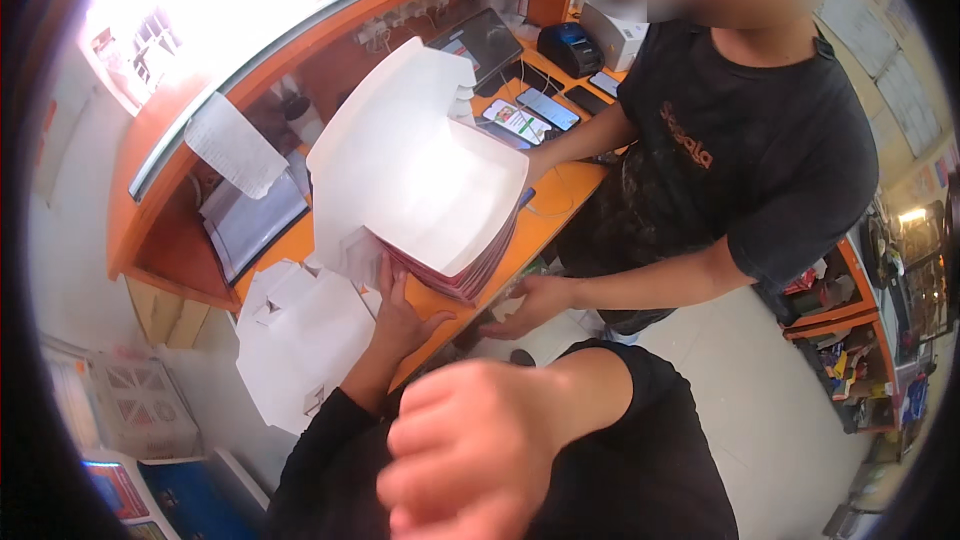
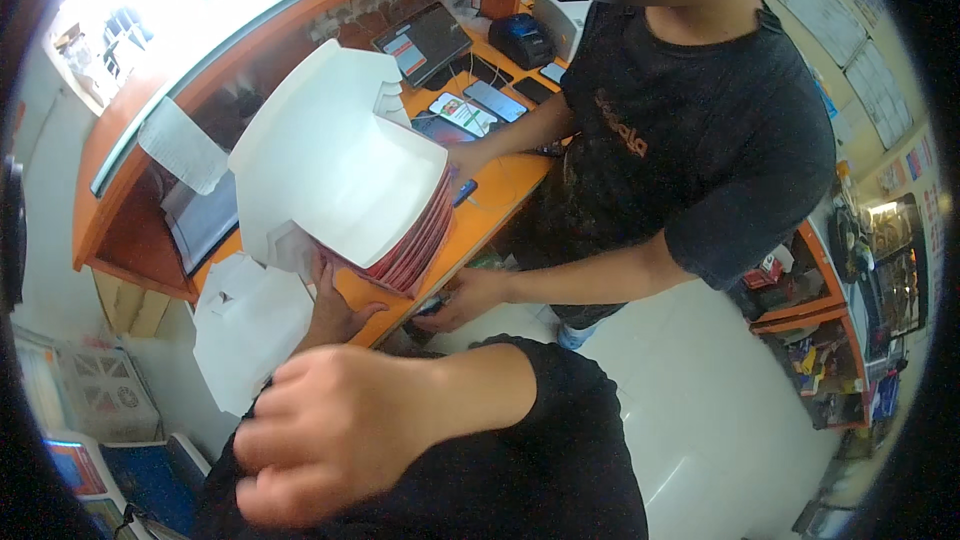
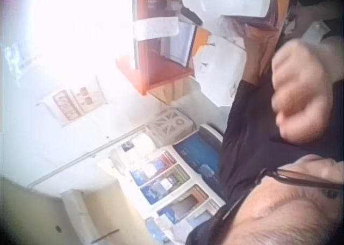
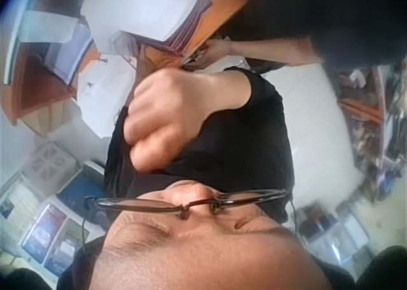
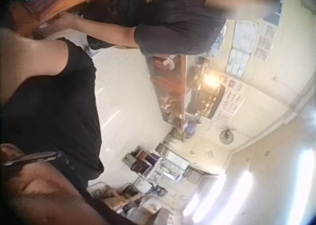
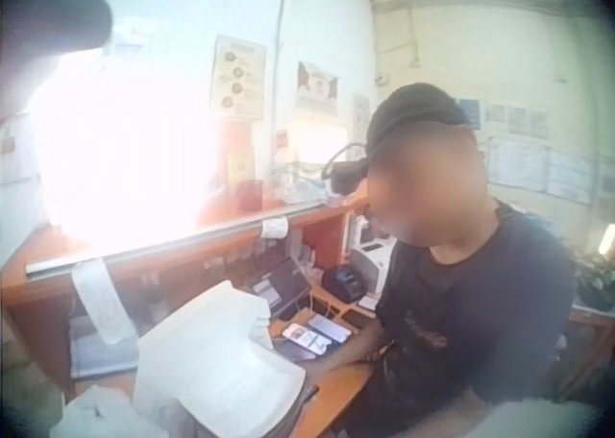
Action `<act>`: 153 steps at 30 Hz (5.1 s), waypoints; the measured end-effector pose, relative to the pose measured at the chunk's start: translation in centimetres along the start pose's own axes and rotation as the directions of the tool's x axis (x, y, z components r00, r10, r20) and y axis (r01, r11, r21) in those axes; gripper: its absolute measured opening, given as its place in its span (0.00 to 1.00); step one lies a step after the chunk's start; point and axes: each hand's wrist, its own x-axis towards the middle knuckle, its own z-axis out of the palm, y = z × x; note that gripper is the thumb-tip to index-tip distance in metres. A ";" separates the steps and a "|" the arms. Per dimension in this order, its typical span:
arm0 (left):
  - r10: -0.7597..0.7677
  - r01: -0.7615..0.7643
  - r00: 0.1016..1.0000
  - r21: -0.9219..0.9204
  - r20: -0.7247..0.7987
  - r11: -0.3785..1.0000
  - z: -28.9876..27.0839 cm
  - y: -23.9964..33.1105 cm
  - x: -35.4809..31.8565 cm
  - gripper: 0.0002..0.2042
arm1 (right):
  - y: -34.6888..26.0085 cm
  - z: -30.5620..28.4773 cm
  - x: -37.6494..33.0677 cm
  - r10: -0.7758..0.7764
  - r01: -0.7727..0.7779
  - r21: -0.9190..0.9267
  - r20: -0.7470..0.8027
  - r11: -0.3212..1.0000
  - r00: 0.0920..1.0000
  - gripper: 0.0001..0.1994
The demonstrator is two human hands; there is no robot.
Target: The person assembles flat-packed cardboard boxes by folding the flaps and tucking the tabs into slots to form a rectangular container. The person handles the boxes one at a time, repeating the folding and tucking motions. A coworker is visible in the background handling stacks of similar boxes.
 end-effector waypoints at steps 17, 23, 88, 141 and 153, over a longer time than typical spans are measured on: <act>-0.297 0.260 0.885 0.148 0.359 0.954 -14.4 -3.7 -12.6 0.30 | 8.8 11.8 -12.9 0.518 -0.464 -0.261 0.605 0.847 0.605 0.07; -0.511 0.504 0.758 0.133 0.405 0.853 -15.7 -7.2 -18.0 0.19 | 12.9 17.3 -19.0 0.631 -0.619 -0.346 0.703 0.705 0.327 0.14; -0.788 0.609 0.612 -0.675 0.065 0.417 -16.2 -7.4 -15.3 0.07 | 13.2 15.4 -11.3 0.533 -0.424 -0.334 0.394 0.842 0.749 0.20; -0.489 0.709 0.700 -0.583 0.520 0.397 -13.8 -10.0 -18.2 0.14 | 13.4 16.6 -18.1 0.803 -0.843 -0.029 0.324 0.536 0.500 0.12; -0.569 0.774 0.607 -0.575 0.555 0.266 -14.8 -9.3 -17.9 0.17 | 13.1 16.4 -16.9 0.832 -0.894 0.000 0.365 0.448 0.417 0.13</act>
